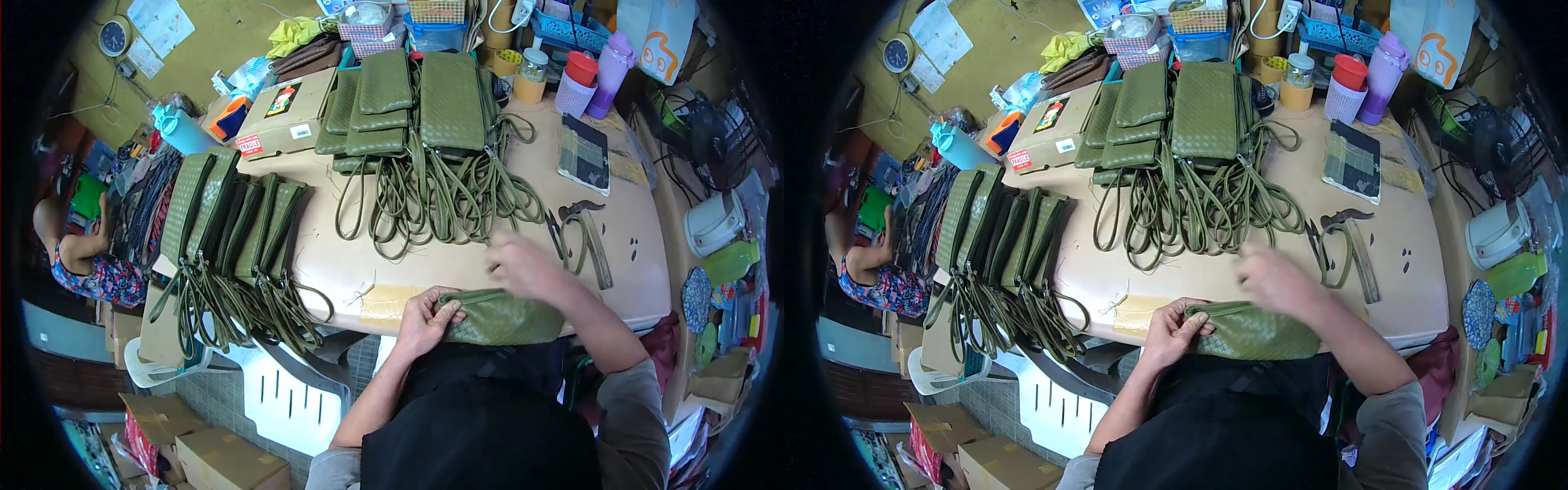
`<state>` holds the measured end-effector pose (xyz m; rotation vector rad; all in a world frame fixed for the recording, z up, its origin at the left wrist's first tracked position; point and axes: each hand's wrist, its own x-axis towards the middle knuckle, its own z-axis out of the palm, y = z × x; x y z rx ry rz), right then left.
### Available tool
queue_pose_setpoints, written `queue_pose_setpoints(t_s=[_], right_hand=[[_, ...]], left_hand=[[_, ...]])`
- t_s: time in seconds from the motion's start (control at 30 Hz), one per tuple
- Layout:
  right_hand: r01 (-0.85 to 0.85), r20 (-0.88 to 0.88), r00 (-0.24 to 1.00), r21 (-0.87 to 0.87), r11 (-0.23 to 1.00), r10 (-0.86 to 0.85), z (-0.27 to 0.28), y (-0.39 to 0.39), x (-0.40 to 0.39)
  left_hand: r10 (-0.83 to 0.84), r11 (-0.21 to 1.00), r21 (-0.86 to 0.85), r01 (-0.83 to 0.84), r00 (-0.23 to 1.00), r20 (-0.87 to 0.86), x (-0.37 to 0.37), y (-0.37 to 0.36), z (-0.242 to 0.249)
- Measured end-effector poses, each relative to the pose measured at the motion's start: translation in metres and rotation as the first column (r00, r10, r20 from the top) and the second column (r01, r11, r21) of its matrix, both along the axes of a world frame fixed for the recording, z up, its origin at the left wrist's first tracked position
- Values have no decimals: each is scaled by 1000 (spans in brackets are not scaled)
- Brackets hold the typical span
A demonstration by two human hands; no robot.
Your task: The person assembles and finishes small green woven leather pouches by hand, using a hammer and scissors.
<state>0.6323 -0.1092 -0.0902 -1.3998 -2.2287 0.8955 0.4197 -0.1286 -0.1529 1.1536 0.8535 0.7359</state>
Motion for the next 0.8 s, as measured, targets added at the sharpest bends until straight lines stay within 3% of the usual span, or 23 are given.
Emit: queue_pose_setpoints(t_s=[0.07, 0.1, 0.2, 0.23, 0.27, 0.37, 0.4, 0.47, 0.5, 0.53, 0.6, 0.67, 0.73, 0.8], right_hand=[[109, 56, 992, 55, 993, -112, 17, 1, 12], [71, -159, 985, 35, 997, -65, 12, -3, 1], [-7, -133, 991, 1, 1000, 7, 6, -9, -46], [-18, -310, 950, -135, 991, -25, -12, -3, -43], [-16, -314, 949, -135, 991, -27, -10, -3, -39], [-9, -80, 997, -115, 993, 0, 2, -6, -23], [-6, -80, 997, -111, 994, -3, 7, -6, -22], [120, -55, 992, 64, 991, -117, 13, -6, -19], [6, -202, 979, 93, 996, 13, 9, -4, -27], [8, -202, 979, 89, 996, 10, 4, -6, -34], [-20, -284, 959, -147, 989, -22, -6, -9, -46], [-10, -260, 965, -119, 993, -22, -8, -8, -31], [27, -122, 992, -96, 995, -39, -6, -8, -19], [35, -125, 992, -4, 999, -35, -6, -9, -22]], left_hand=[[-10, 1000, -18, 9, 998, -60, 0, 0, 2], [-8, 1000, -19, 7, 998, -54, 2, 1, 4], [24, 999, -29, -26, 998, -60, 3, -1, 6], [45, 999, -26, -47, 998, -54, 2, -3, 4], [68, 997, -24, -69, 997, -45, 2, -4, 1], [53, 996, 78, -49, 997, -55, 5, -7, -2], [50, 996, 82, -46, 997, -54, 4, -6, -1], [16, 1000, 2, -16, 998, -60, 2, -5, 0], [12, 1000, -2, -12, 998, -59, 2, -5, -1], [24, 997, 74, -20, 998, -54, 1, -4, -5], [29, 988, 152, -20, 998, -55, 2, -4, -5], [66, 997, 30, -64, 997, -41, 5, -6, 0], [46, 998, 42, -43, 997, -65, 6, -4, 1], [18, 999, 39, -16, 999, -50, 3, -3, -4]])
